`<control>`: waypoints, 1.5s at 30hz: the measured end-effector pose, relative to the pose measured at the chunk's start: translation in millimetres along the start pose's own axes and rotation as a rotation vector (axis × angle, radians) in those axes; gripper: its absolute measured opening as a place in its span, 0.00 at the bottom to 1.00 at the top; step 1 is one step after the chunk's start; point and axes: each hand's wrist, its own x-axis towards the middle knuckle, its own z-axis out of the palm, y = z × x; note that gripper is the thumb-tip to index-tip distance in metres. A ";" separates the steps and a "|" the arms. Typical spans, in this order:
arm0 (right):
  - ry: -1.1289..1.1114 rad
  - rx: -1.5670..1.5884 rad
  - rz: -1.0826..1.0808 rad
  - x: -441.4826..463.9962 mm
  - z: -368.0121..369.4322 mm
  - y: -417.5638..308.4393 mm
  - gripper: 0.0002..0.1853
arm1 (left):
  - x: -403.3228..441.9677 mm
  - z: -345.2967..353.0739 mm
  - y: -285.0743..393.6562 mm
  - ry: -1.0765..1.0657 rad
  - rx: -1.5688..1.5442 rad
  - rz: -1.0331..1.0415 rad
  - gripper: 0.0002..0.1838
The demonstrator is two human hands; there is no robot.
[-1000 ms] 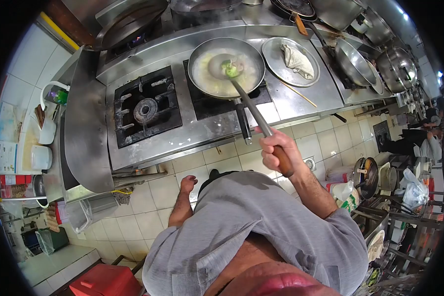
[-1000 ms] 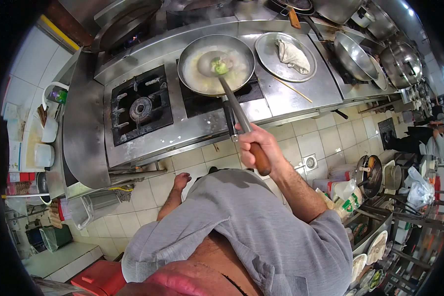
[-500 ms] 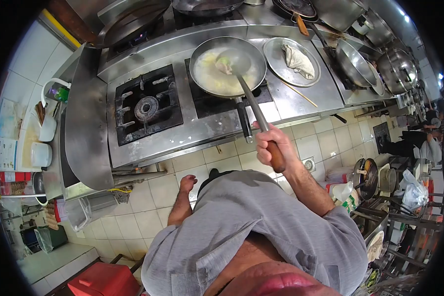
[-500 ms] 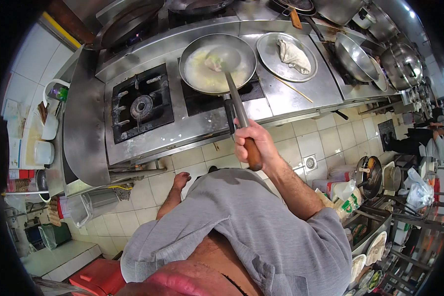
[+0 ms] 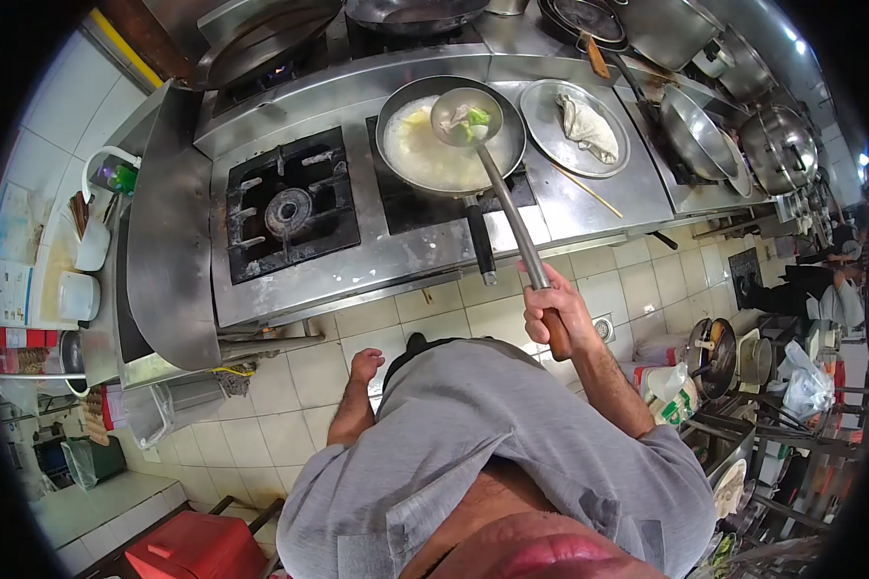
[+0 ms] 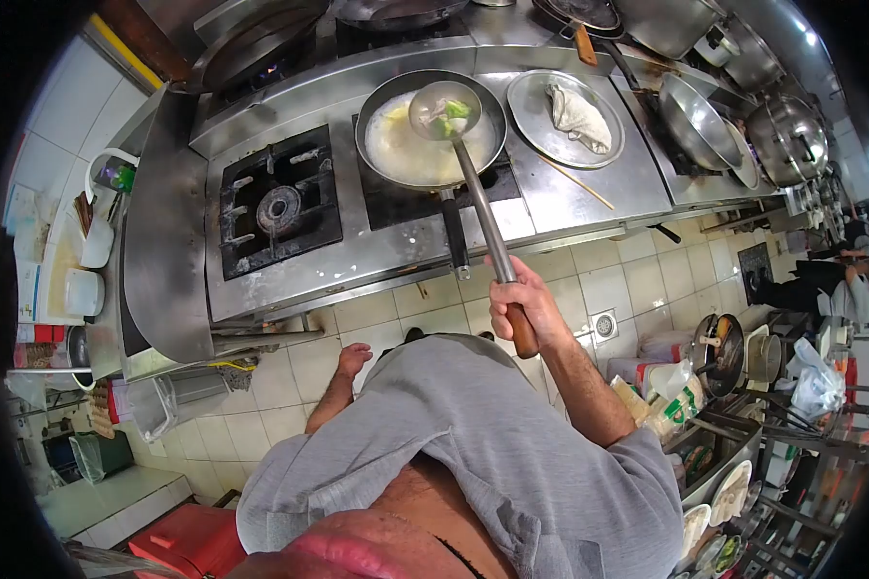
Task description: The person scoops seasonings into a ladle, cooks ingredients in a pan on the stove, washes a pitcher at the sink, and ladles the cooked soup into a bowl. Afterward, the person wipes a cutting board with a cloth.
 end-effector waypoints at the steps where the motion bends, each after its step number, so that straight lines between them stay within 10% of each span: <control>1: 0.001 -0.001 0.001 -0.2 -1.6 0.0 0.25 | -1.4 -0.5 -0.7 0.006 0.033 0.001 0.15; 23: 0.052 -0.458 0.034 14.8 8.3 -7.8 0.25 | -1.6 -2.9 6.1 -0.006 0.036 0.017 0.15; 31: -0.131 0.248 0.158 10.3 -6.3 -31.8 0.20 | 7.4 -0.8 -2.2 -0.006 0.018 0.011 0.15; 41: -0.225 0.248 0.168 10.6 -5.3 -30.8 0.20 | 1.8 -3.4 4.8 -0.024 -0.002 -0.029 0.15; 45: 0.118 0.021 0.109 5.0 29.6 -27.4 0.20 | 8.1 -4.8 -1.0 -0.009 0.018 -0.009 0.15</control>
